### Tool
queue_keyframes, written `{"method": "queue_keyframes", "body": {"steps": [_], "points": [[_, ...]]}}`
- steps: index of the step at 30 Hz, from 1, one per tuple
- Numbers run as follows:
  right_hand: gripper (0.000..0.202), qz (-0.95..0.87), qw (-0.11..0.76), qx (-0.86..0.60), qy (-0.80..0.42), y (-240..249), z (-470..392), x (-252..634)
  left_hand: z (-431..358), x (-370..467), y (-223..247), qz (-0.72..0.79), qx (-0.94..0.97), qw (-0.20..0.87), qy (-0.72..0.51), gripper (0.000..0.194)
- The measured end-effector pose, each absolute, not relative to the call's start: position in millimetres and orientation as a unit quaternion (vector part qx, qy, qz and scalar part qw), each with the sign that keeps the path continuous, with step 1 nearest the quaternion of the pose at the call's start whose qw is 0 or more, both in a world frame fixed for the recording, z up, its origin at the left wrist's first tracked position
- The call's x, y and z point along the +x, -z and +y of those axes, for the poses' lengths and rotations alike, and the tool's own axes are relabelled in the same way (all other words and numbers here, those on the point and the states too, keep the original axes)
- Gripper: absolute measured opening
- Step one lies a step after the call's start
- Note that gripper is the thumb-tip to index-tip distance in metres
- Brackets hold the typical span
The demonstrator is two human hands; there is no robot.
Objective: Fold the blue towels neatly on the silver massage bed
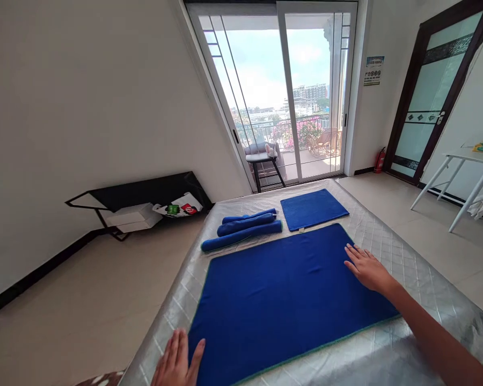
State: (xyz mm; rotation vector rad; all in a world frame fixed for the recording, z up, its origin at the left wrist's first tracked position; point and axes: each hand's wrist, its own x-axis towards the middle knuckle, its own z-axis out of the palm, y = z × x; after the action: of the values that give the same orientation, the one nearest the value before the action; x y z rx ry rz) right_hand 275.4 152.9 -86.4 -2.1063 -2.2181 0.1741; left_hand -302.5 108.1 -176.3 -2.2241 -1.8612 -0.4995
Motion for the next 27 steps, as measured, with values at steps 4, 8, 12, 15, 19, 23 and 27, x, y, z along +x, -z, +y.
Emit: {"method": "queue_keyframes", "body": {"steps": [4,8,12,15,19,23,27], "points": [[0.069,-0.702,0.033,-0.71,-0.054,95.3,188.1,270.4,142.3,-206.7,132.0,-0.625,-0.76,0.068,0.168,0.066],[0.069,-0.7,0.054,-0.711,-0.042,120.2,193.8,272.9,167.2,-60.7,104.0,-0.475,-0.87,0.023,0.131,0.06],[0.068,-0.699,0.068,-0.71,-0.042,127.1,192.4,274.2,177.0,54.8,99.4,-0.38,-0.918,0.012,0.118,0.061],[0.068,-0.696,0.064,-0.714,-0.05,123.1,192.4,272.1,183.2,89.9,106.6,-0.389,-0.915,-0.018,0.105,0.066],[0.068,-0.693,0.062,-0.716,-0.058,118.1,191.3,269.4,198.3,65.5,120.4,-0.429,-0.898,-0.038,0.09,0.071],[0.068,-0.687,0.054,-0.722,-0.067,114.1,189.1,267.8,215.8,-30.1,133.3,-0.512,-0.857,-0.003,0.064,0.067],[0.068,-0.684,0.054,-0.723,-0.083,110.1,188.3,266.7,230.7,-162.5,146.6,-0.594,-0.803,0.041,0.034,0.064]]}}
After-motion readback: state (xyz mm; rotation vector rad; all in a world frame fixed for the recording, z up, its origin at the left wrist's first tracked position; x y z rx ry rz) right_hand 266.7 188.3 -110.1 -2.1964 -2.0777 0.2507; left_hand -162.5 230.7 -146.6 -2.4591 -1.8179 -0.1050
